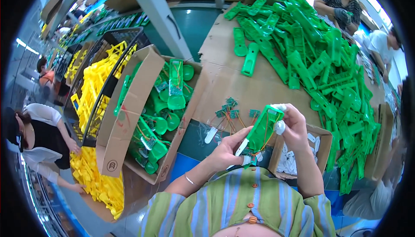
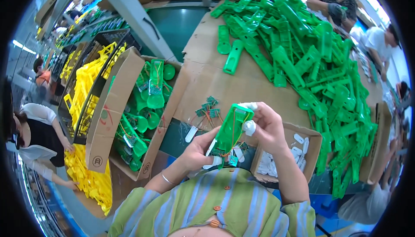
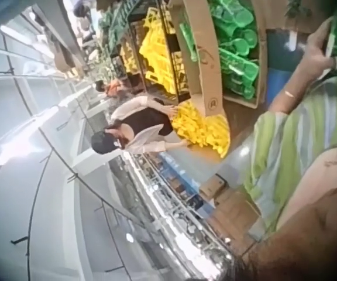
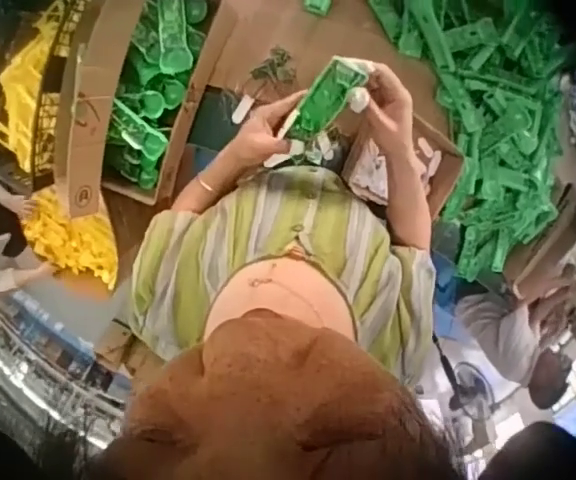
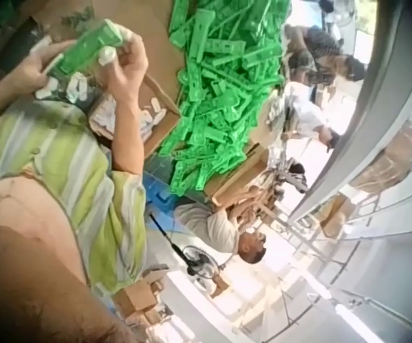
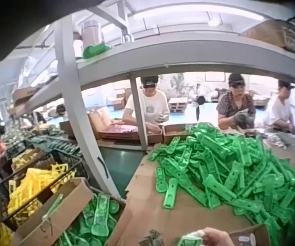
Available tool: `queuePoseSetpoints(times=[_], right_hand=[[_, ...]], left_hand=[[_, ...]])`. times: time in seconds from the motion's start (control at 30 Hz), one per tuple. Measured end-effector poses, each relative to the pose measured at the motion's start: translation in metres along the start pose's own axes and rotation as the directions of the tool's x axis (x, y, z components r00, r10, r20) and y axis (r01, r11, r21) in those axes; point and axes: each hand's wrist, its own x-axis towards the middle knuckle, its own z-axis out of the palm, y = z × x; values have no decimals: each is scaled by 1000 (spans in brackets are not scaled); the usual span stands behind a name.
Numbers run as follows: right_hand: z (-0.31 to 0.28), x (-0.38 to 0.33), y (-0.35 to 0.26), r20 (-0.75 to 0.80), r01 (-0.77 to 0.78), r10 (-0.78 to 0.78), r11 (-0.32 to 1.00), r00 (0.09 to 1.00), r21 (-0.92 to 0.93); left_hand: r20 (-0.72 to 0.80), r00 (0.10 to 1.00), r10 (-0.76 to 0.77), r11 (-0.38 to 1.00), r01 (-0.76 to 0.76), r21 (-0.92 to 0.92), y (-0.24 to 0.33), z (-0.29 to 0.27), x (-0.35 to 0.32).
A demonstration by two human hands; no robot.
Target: Assembling circuit boards and switches into green plastic housings at a factory workbench.
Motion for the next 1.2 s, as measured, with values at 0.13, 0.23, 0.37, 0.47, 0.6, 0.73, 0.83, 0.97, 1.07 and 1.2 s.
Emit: queuePoseSetpoints(times=[0.13, 0.23, 0.37, 0.47, 0.6, 0.73, 0.83, 0.97, 1.07, 1.2], right_hand=[[5, 4, 5, 17, -89, 89, 996, 996, 0], [-5, 8, 14, -15, -127, 127, 992, 992, 14], [-48, 27, 30, -141, -82, -3, 805, 990, -588], [-82, 44, 41, -107, -98, -205, 56, 973, -994], [-113, 74, 50, -387, -387, -49, 10, 921, -922], [-140, 90, 66, -477, -480, -206, 37, 854, -876], [-129, 81, 46, -482, -451, 88, 532, 872, -717], [-65, 29, 22, -110, -352, 345, 934, 932, -54], [-27, -15, 27, 55, -319, 323, 945, 945, -66], [-5, -57, 20, 50, 85, -72, 624, 996, -777]], left_hand=[[-28, 994, 105, 986, -100, 134, 9, -4, -7], [-514, 824, 239, 968, -164, 188, 19, -21, -26], [-709, 482, 515, 853, -204, 481, 43, -55, -52], [-484, 335, 808, 440, 203, 875, 33, -89, -72], [-202, 375, 905, -150, 724, 673, 28, -109, -57], [-7, 353, 936, -234, 634, 737, 40, -89, -41], [174, 337, 925, -288, 324, 901, 37, -45, -45], [-262, 799, 542, 622, -172, 764, 7, -7, 4], [-288, 944, 160, 984, -130, 120, -19, 10, 50], [-332, 940, 74, 978, -3, 210, -32, 10, 57]])
